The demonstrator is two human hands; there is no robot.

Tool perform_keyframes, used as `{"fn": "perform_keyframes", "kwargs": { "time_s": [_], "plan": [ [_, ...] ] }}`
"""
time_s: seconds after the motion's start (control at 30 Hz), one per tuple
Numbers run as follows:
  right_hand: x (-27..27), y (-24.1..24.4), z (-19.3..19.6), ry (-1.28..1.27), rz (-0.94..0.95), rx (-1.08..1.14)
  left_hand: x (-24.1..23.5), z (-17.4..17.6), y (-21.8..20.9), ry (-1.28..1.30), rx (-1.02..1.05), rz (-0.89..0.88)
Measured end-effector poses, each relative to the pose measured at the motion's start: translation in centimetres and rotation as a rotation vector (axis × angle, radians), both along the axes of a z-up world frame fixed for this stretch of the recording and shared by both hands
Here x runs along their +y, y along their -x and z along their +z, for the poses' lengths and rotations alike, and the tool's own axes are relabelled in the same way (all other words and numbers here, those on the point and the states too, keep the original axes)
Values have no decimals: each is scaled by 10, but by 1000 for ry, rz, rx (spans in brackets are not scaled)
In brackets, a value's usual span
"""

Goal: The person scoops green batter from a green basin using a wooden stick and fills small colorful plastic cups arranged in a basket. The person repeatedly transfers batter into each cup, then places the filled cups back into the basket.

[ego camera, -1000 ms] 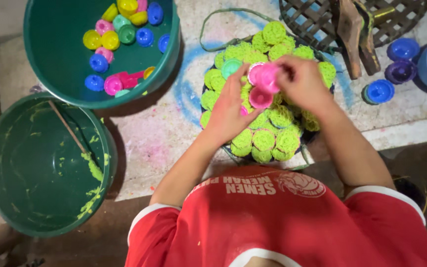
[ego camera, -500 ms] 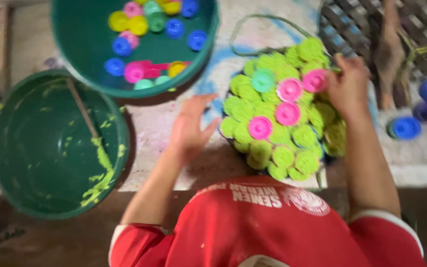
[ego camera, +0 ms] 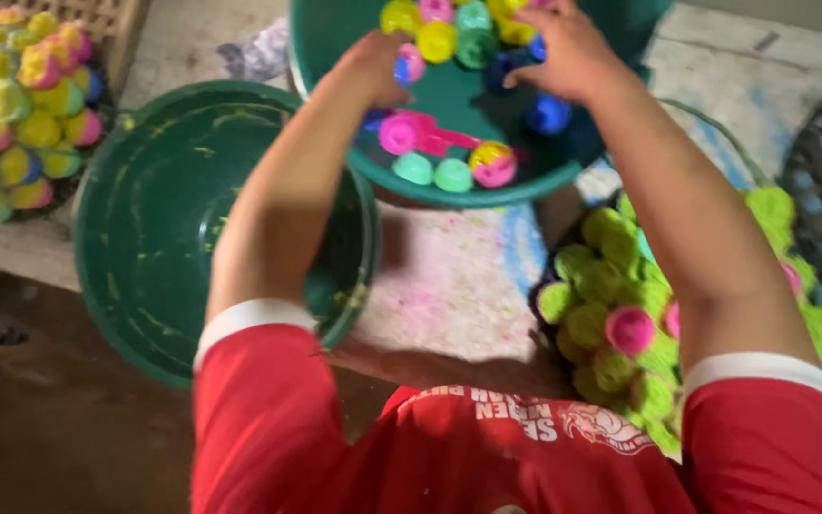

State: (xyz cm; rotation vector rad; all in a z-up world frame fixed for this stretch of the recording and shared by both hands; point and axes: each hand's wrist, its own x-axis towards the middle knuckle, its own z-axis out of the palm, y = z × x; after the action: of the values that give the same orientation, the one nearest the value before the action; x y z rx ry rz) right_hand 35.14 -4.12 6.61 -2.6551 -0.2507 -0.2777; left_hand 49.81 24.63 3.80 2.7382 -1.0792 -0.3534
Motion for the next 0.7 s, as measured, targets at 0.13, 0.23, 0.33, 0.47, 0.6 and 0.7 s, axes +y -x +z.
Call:
{"fn": "perform_keyframes", "kwargs": {
  "time_s": [0.13,0.23,0.33,0.47,0.6,0.7],
  "plan": [
    [-3,-75,-27,2,-272,281,-34,-22,-28,-101,109,33],
    [-2,-109,-42,65,-438,490,-60,-19,-28,-358,59,-25],
    [4,-124,-58,100,-407,573,-72,-23,-21,-457,173,14],
    [13,-123,-67,79,-167,433,-80,-54,-18,-452,108,-34],
    [-1,-105,-37,76,-60,179,-87,-72,-41,-458,71,-187],
    [-11,-64,-16,-176,-101,174,-69,-65,-40,-299,118,-153]
  ]
}}
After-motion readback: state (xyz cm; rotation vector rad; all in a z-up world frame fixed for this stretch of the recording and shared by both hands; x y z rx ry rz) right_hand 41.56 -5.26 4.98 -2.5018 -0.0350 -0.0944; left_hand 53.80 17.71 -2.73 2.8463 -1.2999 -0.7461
